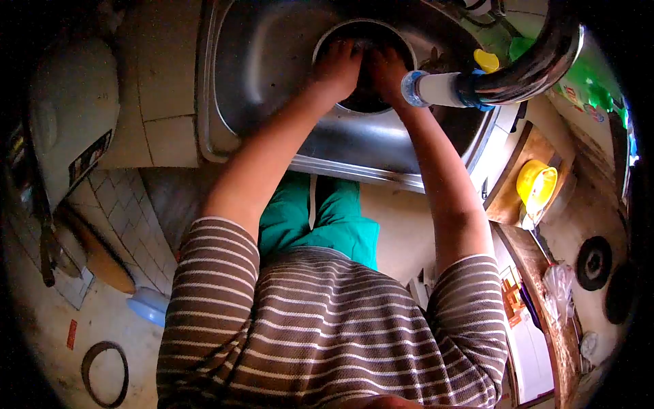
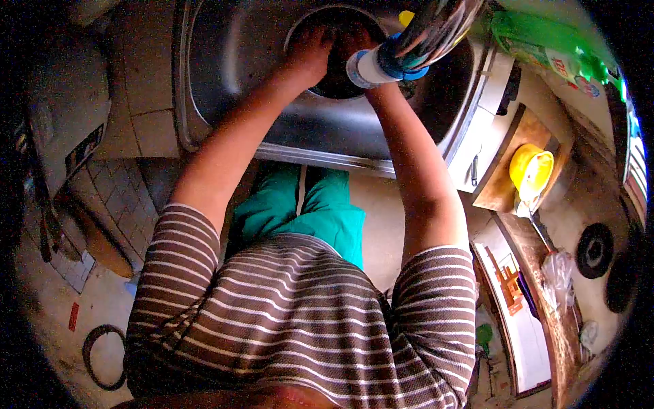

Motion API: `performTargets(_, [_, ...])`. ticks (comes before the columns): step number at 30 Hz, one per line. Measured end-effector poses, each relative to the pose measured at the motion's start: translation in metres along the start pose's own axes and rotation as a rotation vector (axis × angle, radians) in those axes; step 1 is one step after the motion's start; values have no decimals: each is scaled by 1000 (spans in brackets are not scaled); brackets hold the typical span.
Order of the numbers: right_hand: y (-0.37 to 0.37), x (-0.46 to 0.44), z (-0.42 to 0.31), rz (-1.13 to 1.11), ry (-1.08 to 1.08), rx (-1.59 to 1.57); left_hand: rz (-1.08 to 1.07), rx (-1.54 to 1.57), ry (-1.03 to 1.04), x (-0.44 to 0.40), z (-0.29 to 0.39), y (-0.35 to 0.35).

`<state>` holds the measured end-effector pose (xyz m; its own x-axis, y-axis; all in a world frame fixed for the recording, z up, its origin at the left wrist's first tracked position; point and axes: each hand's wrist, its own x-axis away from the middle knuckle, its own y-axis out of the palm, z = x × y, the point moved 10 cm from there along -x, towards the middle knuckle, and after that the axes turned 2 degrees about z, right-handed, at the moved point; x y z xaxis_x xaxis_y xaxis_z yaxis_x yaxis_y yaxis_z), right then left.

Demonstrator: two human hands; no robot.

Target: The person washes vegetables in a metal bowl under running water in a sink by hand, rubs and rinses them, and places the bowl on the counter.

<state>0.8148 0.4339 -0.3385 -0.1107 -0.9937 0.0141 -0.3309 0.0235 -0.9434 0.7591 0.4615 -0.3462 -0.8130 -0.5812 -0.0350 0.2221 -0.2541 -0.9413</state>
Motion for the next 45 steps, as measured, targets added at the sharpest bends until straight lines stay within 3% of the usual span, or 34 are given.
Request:
performTargets(2, [6,14,18,-55,253,-123,-52,28,-73,7,1,4])
performTargets(4, [9,24,17,-134,355,-98,-107,56,-148,12,3,9])
performTargets(6, [18,28,14,-152,371,-133,-164,239,-389,21,-8,19])
performTargets(7, [30,30,11,-158,379,-149,-163,237,-388,21,-4,21])
performTargets(8, [42,32,9,-164,387,-166,-118,583,-612,29,-14,28])
performTargets(9, [60,42,25,89,657,-705,-67,932,-830,40,-18,42])
performTargets(10, [64,53,28,358,906,-1249,-67,932,-829,40,-18,58])
performTargets(11, [71,58,22,327,1043,-1554,92,1282,-1083,52,-28,84])
performTargets(12, [59,57,15,329,1044,-1553,269,1631,-1329,66,-29,108])
performTargets(13, [46,53,10,381,983,-1537,225,2021,-1367,57,-14,112])
performTargets(15, [37,49,4,428,917,-1527,159,2025,-1283,49,-14,100])
performTargets(16, [24,44,0,389,782,-1251,90,2029,-1202,43,-11,93])
performTargets(17, [12,38,-6,347,648,-974,172,2043,-1269,48,3,47])
performTargets(18, [12,37,-1,347,651,-972,170,2044,-1271,50,2,55])
performTargets(20, [-25,19,-13,471,251,-527,44,2304,-1000,31,20,76])
performTargets(21, [-24,15,-3,434,330,-586,85,2218,-1126,37,28,58])
performTargets(24, [-23,13,5,476,371,-800,1,2207,-1242,38,33,72])
performTargets(25, [-7,16,5,396,482,-907,53,2181,-1218,38,30,63])
performTargets(26, [-5,23,-2,393,485,-903,-10,2241,-1160,34,25,71])
performTargets(28, [-19,27,-37,369,354,-1138,-15,1994,-1194,45,11,13])
performTargets(29, [-11,28,-37,310,404,-1126,78,2065,-1073,38,9,16])
performTargets(30, [-15,26,-37,308,407,-1127,76,2064,-1078,41,10,32])
performTargets(32, [-11,23,-21,166,697,-1184,74,2123,-1157,42,20,59])
performTargets(33, [-4,20,-11,54,797,-1207,124,2039,-1240,49,30,30])
performTargets(34, [4,19,-7,54,798,-1210,83,2045,-1239,50,34,38])
performTargets(38, [7,27,-11,419,491,-1085,33,2048,-1193,41,18,32])
performTargets(39, [-2,26,-19,424,437,-1062,92,2008,-1108,37,15,9])
performTargets(41, [-14,25,-22,428,385,-1037,114,1992,-1170,39,13,16])
performTargets(44, [7,12,-2,238,318,-1149,198,1978,-1178,41,-1,45])
performTargets(45, [-7,13,9,311,346,-891,305,1940,-1070,37,-12,37])
